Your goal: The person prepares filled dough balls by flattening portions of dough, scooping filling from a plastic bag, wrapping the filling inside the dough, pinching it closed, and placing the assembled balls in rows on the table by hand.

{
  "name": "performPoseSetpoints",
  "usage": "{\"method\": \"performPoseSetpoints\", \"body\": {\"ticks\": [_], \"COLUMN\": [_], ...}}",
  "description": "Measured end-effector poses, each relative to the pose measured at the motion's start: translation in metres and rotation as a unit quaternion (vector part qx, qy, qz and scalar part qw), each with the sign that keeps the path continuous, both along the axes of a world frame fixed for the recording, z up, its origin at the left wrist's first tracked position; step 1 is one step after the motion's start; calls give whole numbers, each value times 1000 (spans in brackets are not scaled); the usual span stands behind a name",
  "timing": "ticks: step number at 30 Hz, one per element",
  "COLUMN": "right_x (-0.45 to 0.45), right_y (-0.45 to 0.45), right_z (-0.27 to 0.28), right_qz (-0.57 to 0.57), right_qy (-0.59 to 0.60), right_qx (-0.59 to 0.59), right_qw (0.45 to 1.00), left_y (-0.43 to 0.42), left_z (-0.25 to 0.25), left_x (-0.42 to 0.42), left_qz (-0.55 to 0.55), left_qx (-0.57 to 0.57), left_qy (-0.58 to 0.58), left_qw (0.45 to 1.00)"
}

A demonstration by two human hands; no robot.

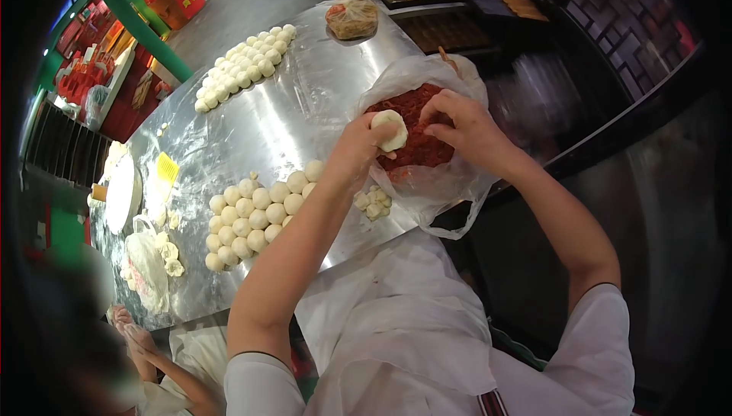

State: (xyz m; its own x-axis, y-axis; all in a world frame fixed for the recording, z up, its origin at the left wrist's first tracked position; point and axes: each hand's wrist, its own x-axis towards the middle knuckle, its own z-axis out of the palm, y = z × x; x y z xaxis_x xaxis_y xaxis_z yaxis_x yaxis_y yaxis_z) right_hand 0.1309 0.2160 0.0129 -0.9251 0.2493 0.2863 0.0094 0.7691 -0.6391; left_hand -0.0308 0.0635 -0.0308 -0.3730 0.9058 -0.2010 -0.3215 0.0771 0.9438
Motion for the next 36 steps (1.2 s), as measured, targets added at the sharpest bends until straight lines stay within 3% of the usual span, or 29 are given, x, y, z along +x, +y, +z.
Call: {"method": "performPoseSetpoints", "body": {"ticks": [1, 3, 5, 9, 11, 15, 22, 24, 26, 28, 30, 32, 33, 34, 35, 36], "right_x": [0, -1, -2, -7, -8, -4, 6, 8, 9, 5, -2, -3, -8, -10, -14, -13], "right_y": [-2, -7, -11, -9, -11, -2, 12, 9, 4, -1, -13, -28, -28, -27, -23, -24], "right_z": [4, 2, -6, -9, -10, -2, -22, -27, -30, -31, -30, -16, -22, -23, -29, -27], "right_qz": [-6, -16, -10, 29, 27, -10, -15, -14, -9, 0, -18, -48, -53, -45, -36, -28], "right_qy": [13, 25, 81, 76, 128, 53, 45, 55, 35, 28, 75, 76, 98, 96, 119, 126], "right_qx": [-32, -67, 35, 15, 16, -100, 21, 66, 136, 128, 66, 10, -18, -72, -87, -121], "right_qw": [999, 997, 996, 997, 991, 994, 999, 996, 990, 991, 995, 996, 994, 992, 988, 984], "left_y": [3, 9, 18, 28, 29, 30, 22, 25, 21, 18, 16, 16, 15, 12, -3, -1], "left_z": [2, 8, -1, -8, -13, -20, -8, -5, 5, 10, 7, -4, 5, 3, 42, 37], "left_x": [5, 16, 21, 26, 23, 14, 18, 22, 25, 29, 37, 35, 34, 37, 44, 43], "left_qz": [-3, -47, -63, -47, -23, -3, 33, 19, 0, -16, -25, -11, 10, 53, 73, 61], "left_qx": [-1, 37, 33, 55, 42, 65, 67, 176, 181, 188, 188, 116, 77, 107, -19, 8], "left_qy": [1, -135, -116, -54, -51, -47, -59, -183, -248, -311, -202, -80, 87, 129, 104, 19], "left_qw": [1000, 989, 991, 996, 998, 997, 995, 967, 952, 932, 961, 990, 993, 984, 992, 998]}}
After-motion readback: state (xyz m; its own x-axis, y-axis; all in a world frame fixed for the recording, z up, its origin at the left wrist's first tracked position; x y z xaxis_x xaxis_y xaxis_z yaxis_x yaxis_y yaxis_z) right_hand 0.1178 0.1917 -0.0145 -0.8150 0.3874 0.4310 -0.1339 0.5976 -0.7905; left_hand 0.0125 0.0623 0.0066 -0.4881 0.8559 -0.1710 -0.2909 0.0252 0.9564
